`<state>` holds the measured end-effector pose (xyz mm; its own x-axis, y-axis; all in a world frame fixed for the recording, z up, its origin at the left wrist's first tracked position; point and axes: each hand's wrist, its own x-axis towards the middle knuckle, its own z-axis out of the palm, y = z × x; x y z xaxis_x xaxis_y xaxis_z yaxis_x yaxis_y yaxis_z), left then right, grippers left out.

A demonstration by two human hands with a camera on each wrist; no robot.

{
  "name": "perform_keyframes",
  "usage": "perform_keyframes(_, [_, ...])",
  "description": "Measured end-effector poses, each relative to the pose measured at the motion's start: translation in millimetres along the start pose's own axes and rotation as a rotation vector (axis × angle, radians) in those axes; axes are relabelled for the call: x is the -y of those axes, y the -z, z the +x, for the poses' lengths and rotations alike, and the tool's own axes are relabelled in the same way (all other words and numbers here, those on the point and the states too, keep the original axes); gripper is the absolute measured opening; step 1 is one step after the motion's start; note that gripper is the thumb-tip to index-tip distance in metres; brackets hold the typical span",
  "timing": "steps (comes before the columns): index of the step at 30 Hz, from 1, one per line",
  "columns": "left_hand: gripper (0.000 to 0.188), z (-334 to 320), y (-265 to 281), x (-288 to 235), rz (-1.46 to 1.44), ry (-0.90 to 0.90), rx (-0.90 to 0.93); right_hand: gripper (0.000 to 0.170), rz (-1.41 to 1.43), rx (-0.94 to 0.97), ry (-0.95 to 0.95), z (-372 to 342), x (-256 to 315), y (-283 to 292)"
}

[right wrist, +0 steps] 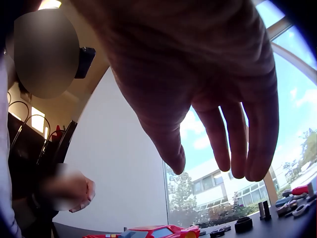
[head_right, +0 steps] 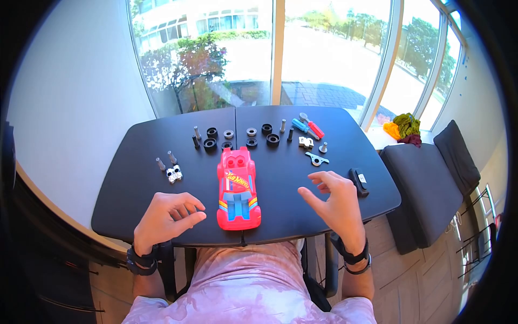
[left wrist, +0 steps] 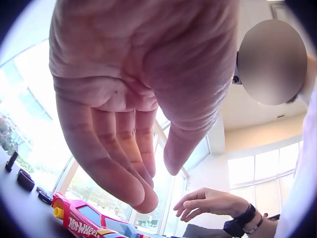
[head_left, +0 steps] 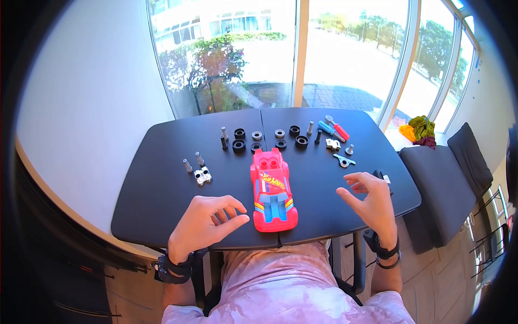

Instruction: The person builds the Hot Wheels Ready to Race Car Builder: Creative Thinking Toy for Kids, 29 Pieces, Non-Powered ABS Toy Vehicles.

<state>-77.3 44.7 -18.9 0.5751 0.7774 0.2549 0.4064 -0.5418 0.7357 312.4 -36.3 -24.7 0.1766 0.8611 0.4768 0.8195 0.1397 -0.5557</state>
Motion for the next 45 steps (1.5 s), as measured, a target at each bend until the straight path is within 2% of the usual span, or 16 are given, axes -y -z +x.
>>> perform_keyframes(8, [0.015, 3, 5, 10, 0.023, 0.044, -0.022, 0.040, 0.057, 0.090, 0.058, -2, 21, -12])
perform_keyframes(11, [0.020, 4, 4, 11, 0.012, 0.067, -0.027, 0.041, 0.054, 0.160, 0.068, -4, 31, -13])
perform_keyframes(14, [0.016, 5, 4, 12, 0.027, 0.022, -0.023, 0.041, 0.059, 0.183, 0.102, -6, 40, -16])
perform_keyframes(17, [0.022, 5, 4, 12, 0.019, 0.055, -0.030, 0.041, 0.081, 0.206, 0.123, -7, 45, -19])
perform_keyframes(26, [0.023, 4, 3, 15, 0.042, 0.051, -0.023, 0.041, 0.085, 0.247, 0.174, -14, 53, -27])
perform_keyframes(32, [0.022, 9, 6, 14, 0.069, 0.086, -0.012, 0.042, 0.102, 0.255, 0.159, -16, 43, -42])
perform_keyframes(38, [0.023, 13, 5, 25, 0.079, 0.099, -0.002, 0.047, 0.085, 0.330, 0.035, -8, 38, -64])
perform_keyframes(45, [0.019, 22, -5, 33, 0.129, 0.028, -0.005, 0.055, 0.020, 0.364, 0.021, -4, 24, -85])
